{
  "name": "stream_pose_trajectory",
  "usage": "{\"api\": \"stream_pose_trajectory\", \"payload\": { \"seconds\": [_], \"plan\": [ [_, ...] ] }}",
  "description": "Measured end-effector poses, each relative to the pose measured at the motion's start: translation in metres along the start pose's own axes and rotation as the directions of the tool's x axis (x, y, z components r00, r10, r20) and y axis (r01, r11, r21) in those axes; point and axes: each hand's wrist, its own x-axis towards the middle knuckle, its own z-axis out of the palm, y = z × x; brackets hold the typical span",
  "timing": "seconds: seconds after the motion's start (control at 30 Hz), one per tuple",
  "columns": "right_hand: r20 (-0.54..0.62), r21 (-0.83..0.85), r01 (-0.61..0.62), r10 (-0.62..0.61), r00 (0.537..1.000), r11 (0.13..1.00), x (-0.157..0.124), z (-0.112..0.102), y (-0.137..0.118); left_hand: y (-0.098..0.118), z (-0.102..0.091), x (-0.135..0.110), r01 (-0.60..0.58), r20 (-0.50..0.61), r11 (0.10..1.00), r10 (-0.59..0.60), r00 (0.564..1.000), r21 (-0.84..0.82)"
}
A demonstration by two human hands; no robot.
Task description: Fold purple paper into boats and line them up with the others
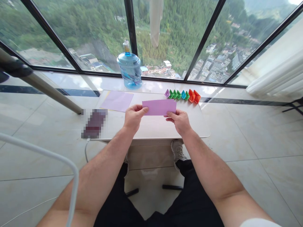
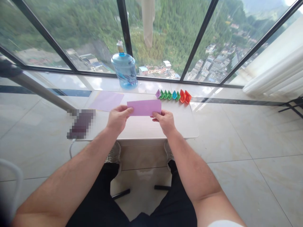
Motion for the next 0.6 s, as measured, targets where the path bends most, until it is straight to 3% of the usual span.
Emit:
{"api": "stream_pose_trajectory", "payload": {
  "seconds": [0.13, 0.3, 0.6],
  "plan": [
    [-0.010, -0.008, 0.004, -0.004, 1.000, 1.000, -0.0015, 0.0034, -0.0002, -0.0052, -0.0007, 0.0027, -0.019, -0.122, 0.998, 0.027, 0.992, 0.062],
    [-0.081, -0.009, 0.018, -0.018, 0.997, 1.000, 0.0008, 0.0041, 0.0018, -0.0016, 0.0027, -0.0004, -0.064, -0.156, 0.987, 0.087, 0.984, 0.149],
    [-0.123, 0.007, 0.050, -0.049, 0.991, 0.999, 0.0009, 0.0039, 0.0044, -0.0042, 0.0026, 0.0009, 0.016, -0.170, 0.998, -0.005, 0.985, 0.067]
  ]
}}
